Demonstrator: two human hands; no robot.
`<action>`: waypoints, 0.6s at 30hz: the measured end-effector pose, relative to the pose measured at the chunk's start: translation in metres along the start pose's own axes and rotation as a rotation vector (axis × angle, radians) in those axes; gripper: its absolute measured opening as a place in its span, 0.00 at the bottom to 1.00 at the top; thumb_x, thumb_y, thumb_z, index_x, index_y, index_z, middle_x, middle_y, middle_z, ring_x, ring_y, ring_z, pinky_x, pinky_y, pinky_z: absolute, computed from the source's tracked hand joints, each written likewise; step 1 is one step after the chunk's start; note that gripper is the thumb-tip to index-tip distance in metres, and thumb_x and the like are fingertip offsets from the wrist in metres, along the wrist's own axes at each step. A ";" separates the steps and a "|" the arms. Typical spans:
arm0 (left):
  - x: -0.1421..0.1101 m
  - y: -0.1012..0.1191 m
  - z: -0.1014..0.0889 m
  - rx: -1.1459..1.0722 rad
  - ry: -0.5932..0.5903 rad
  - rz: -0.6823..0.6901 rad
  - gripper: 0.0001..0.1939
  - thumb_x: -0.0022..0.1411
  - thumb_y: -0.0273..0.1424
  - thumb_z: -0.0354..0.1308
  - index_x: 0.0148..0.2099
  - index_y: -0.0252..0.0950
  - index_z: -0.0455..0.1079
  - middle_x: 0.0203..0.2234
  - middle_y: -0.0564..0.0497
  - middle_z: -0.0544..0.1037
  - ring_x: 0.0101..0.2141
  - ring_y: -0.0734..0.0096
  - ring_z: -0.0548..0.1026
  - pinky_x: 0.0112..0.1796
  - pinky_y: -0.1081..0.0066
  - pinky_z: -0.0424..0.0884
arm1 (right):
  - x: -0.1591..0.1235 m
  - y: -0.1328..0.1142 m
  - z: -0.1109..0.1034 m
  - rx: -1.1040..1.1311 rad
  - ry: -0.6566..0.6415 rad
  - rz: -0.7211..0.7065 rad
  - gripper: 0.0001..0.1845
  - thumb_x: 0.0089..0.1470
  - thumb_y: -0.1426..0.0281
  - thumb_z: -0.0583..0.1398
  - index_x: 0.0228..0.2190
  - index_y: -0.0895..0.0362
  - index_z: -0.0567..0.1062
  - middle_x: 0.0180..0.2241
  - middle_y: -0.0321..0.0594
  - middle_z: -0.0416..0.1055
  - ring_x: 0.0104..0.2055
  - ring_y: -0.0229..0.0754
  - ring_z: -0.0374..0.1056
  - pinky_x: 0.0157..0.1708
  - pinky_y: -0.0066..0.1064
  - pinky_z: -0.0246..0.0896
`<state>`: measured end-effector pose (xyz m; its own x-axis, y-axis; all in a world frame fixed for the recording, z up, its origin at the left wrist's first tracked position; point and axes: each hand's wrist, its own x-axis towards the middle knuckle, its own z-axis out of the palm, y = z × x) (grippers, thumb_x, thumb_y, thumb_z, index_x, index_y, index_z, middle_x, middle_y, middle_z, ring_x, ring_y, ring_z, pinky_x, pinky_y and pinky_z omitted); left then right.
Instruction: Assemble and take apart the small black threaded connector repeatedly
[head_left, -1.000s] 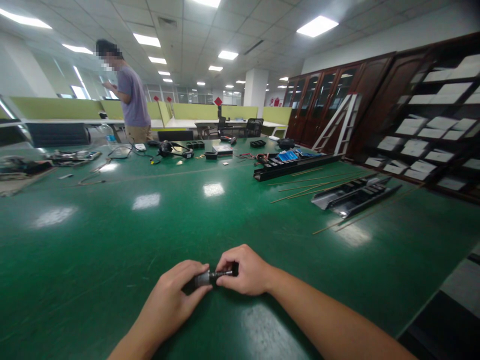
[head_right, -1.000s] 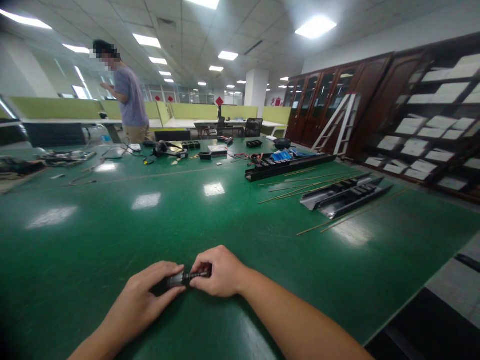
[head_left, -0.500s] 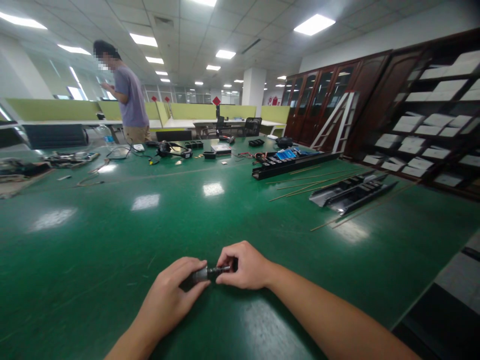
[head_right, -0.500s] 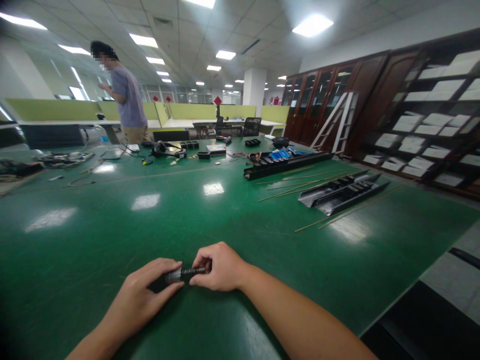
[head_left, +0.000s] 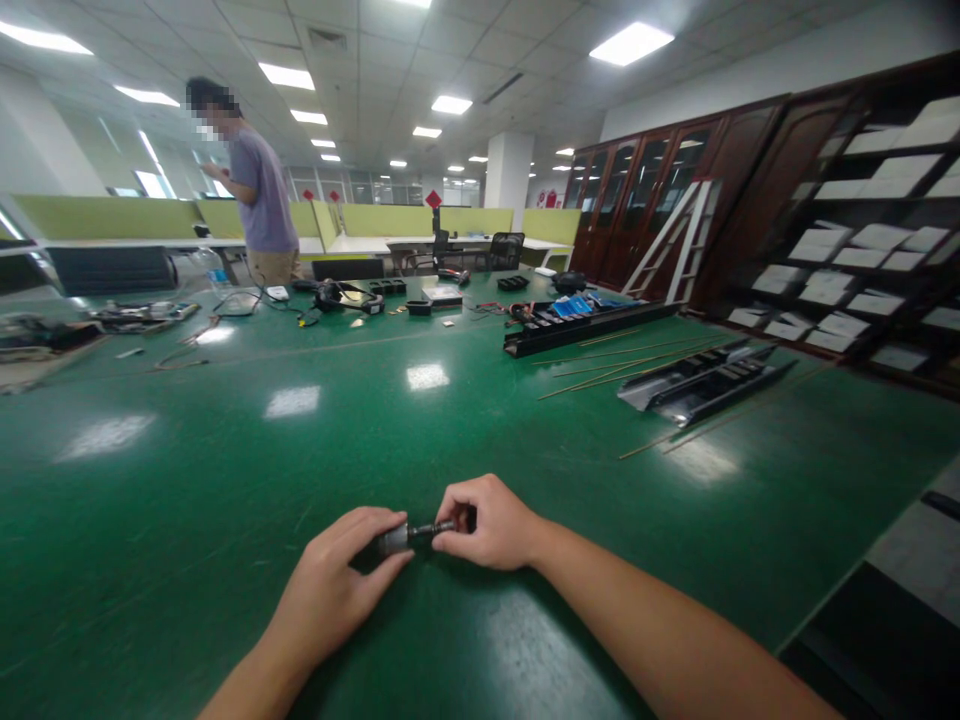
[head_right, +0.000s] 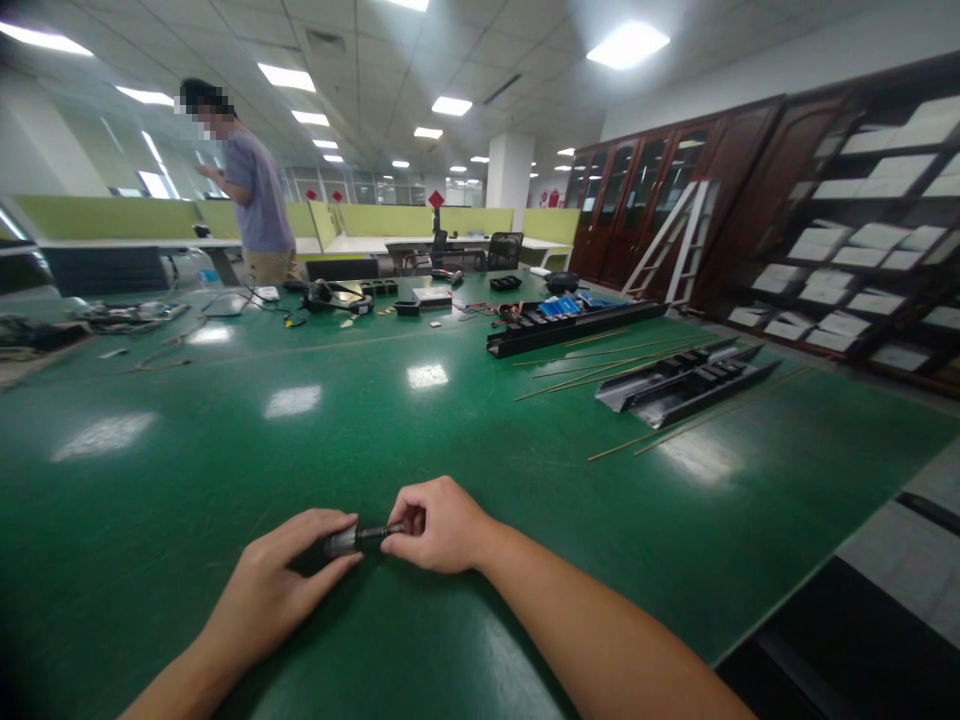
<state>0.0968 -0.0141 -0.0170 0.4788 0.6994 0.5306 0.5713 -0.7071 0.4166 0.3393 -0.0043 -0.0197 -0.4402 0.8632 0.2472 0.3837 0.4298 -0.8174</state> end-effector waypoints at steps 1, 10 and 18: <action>0.000 0.000 0.000 0.001 0.000 0.000 0.15 0.60 0.35 0.63 0.50 0.40 0.73 0.41 0.48 0.80 0.41 0.66 0.79 0.44 0.69 0.77 | 0.000 0.000 0.000 0.000 0.002 -0.001 0.08 0.46 0.67 0.67 0.28 0.59 0.76 0.21 0.34 0.70 0.22 0.34 0.66 0.24 0.24 0.59; 0.000 0.000 -0.001 0.018 0.020 -0.014 0.15 0.59 0.35 0.64 0.50 0.42 0.73 0.41 0.50 0.80 0.41 0.67 0.79 0.44 0.70 0.76 | 0.000 -0.002 -0.003 0.013 0.009 0.018 0.08 0.46 0.68 0.67 0.28 0.59 0.76 0.21 0.33 0.69 0.22 0.34 0.65 0.23 0.24 0.59; -0.001 -0.001 -0.003 0.011 0.005 -0.071 0.15 0.60 0.35 0.63 0.50 0.43 0.72 0.42 0.51 0.79 0.42 0.66 0.78 0.45 0.68 0.75 | 0.001 0.003 -0.001 0.034 0.024 0.023 0.10 0.46 0.67 0.68 0.28 0.60 0.76 0.20 0.33 0.68 0.21 0.33 0.64 0.23 0.23 0.57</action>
<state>0.0938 -0.0139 -0.0160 0.4335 0.7474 0.5035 0.6110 -0.6544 0.4454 0.3414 -0.0020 -0.0212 -0.4122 0.8788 0.2403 0.3650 0.4010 -0.8402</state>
